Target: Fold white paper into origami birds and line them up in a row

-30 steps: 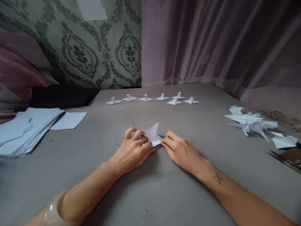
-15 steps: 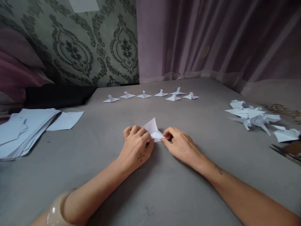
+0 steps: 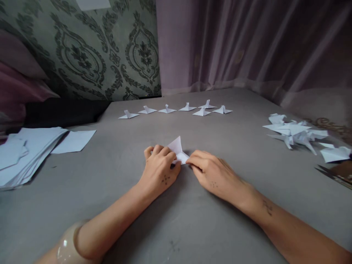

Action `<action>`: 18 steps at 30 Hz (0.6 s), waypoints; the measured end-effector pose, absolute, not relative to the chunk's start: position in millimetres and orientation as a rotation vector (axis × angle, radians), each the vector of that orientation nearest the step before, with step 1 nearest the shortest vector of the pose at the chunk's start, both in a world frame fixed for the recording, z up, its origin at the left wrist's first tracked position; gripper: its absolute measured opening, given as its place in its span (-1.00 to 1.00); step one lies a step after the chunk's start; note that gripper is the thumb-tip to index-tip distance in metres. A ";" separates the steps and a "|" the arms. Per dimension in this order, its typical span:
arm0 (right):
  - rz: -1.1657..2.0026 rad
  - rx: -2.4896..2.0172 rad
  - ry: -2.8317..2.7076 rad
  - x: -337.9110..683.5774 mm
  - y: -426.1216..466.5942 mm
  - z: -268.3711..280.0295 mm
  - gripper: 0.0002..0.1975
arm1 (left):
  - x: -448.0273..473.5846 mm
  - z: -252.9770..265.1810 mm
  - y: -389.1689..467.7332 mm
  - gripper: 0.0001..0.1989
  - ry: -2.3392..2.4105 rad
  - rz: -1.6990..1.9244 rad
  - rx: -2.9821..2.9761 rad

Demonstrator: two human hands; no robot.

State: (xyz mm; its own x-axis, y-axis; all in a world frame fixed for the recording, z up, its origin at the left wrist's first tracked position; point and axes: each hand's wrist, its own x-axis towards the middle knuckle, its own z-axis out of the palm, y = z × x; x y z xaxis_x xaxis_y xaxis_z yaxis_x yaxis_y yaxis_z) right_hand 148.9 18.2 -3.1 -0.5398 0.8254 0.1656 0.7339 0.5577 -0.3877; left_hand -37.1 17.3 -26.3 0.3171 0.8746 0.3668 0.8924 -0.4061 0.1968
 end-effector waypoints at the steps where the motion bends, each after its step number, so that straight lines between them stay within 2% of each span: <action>1: 0.336 -1.293 -2.505 147.8 15.7 -4.4 -0.69 | -37.5 -27.0 17.5 -0.79 -1.685 -0.659 -2.517; 5: 0.196 -1.336 -2.619 146.6 9.9 -6.7 -0.74 | -43.0 -27.8 16.5 -0.83 -1.686 -0.696 -2.522; 8: 0.167 -1.349 -2.671 146.5 7.9 -2.8 -0.74 | -49.7 -25.9 12.5 -0.61 -1.683 -0.746 -2.485; 14: 0.106 -1.353 -2.743 143.4 4.1 2.9 -0.65 | -57.0 -26.4 7.4 -0.54 -1.761 -0.842 -2.352; 18: 0.049 -1.338 -2.765 141.6 2.8 -1.0 -0.57 | -58.5 -28.5 7.3 -0.65 -1.942 -0.979 -2.255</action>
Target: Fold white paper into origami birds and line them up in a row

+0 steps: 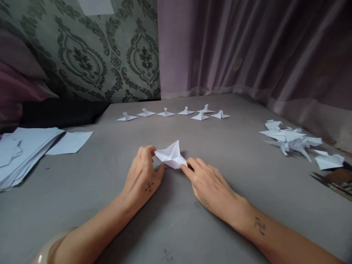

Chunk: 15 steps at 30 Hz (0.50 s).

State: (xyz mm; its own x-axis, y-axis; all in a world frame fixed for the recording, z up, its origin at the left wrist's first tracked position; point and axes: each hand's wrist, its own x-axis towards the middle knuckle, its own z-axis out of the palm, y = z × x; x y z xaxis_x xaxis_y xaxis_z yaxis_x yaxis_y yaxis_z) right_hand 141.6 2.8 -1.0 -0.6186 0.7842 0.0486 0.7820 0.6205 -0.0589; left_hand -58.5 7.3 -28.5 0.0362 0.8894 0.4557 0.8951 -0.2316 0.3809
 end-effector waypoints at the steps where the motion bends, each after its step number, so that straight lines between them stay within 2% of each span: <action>1: 0.033 -1.338 -2.772 141.2 2.9 -1.9 -0.55 | -58.7 -28.1 6.9 -0.71 -2.000 -0.979 -2.260; 4: -0.013 -1.337 -2.790 139.8 3.9 -3.0 -0.51 | -58.0 -24.9 5.4 -0.85 -2.075 -0.945 -2.358; 9: -0.021 -1.345 -2.847 137.7 5.3 0.9 -0.47 | -54.0 -22.3 4.5 -0.98 -1.939 -0.940 -2.531; 15: 0.018 -1.356 -2.859 138.0 4.8 2.6 -0.53 | -52.8 -26.2 5.8 -0.81 -1.665 -0.913 -2.709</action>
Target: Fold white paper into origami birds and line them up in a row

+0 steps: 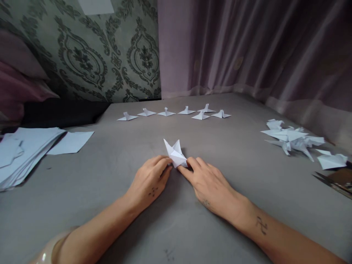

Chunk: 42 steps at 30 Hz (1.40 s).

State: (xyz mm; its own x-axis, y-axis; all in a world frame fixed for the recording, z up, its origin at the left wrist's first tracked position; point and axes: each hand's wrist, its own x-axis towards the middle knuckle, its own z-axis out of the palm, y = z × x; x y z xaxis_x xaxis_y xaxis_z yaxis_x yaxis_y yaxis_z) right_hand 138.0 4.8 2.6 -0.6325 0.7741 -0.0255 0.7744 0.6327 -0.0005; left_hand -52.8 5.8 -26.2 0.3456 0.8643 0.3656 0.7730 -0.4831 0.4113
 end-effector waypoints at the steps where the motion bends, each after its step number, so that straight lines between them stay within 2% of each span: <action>1: -0.029 1.335 2.822 138.5 4.7 2.1 -0.53 | -53.0 -26.9 6.2 -0.80 1.467 0.802 2.469; 8: -0.282 1.312 2.930 150.4 6.1 2.4 -0.49 | -56.3 -29.8 8.0 -0.71 1.248 0.713 2.605; 13: -0.658 1.319 2.979 162.7 17.3 7.6 -0.60 | -56.7 -25.2 7.0 -0.71 1.192 0.563 2.664; 19: -1.221 1.839 2.781 160.9 33.8 -2.8 -0.78 | -57.2 -21.6 7.7 -0.69 1.086 0.464 2.711; 22: -1.379 2.023 2.688 156.1 38.0 -11.8 -0.91 | -57.3 -21.5 7.7 -0.67 1.088 0.429 2.727; 42: -1.476 2.034 2.610 167.1 48.2 -17.1 -0.87 | -50.3 -17.2 9.0 -0.66 1.056 0.416 2.688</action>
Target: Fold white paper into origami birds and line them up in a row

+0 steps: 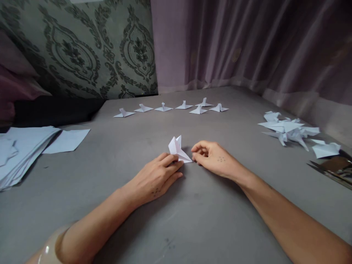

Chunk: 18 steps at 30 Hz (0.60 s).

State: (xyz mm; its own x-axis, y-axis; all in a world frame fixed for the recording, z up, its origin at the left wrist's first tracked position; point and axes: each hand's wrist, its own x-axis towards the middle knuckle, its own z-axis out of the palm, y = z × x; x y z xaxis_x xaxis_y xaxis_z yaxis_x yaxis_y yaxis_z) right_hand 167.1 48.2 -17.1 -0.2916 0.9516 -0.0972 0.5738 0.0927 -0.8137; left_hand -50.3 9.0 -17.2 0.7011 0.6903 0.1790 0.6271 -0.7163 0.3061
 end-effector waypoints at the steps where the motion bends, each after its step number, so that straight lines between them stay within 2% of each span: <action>1: 1.080 -1.508 -1.892 167.9 49.8 -16.5 -0.87 | -50.4 -16.6 9.6 -0.66 1.050 0.416 2.684; 18: 1.100 -1.554 -1.820 166.4 55.1 -20.9 -0.87 | -41.0 -17.4 12.3 -0.52 1.097 0.338 2.749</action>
State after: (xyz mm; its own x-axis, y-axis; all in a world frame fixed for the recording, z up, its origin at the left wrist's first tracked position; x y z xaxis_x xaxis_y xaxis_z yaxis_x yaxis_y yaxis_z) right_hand 166.4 55.1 -20.9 -0.2216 0.9670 -0.1258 0.5606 0.0208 -0.8278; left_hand -41.0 12.3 -17.4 0.7049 0.6936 0.1484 0.6568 -0.7173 0.2327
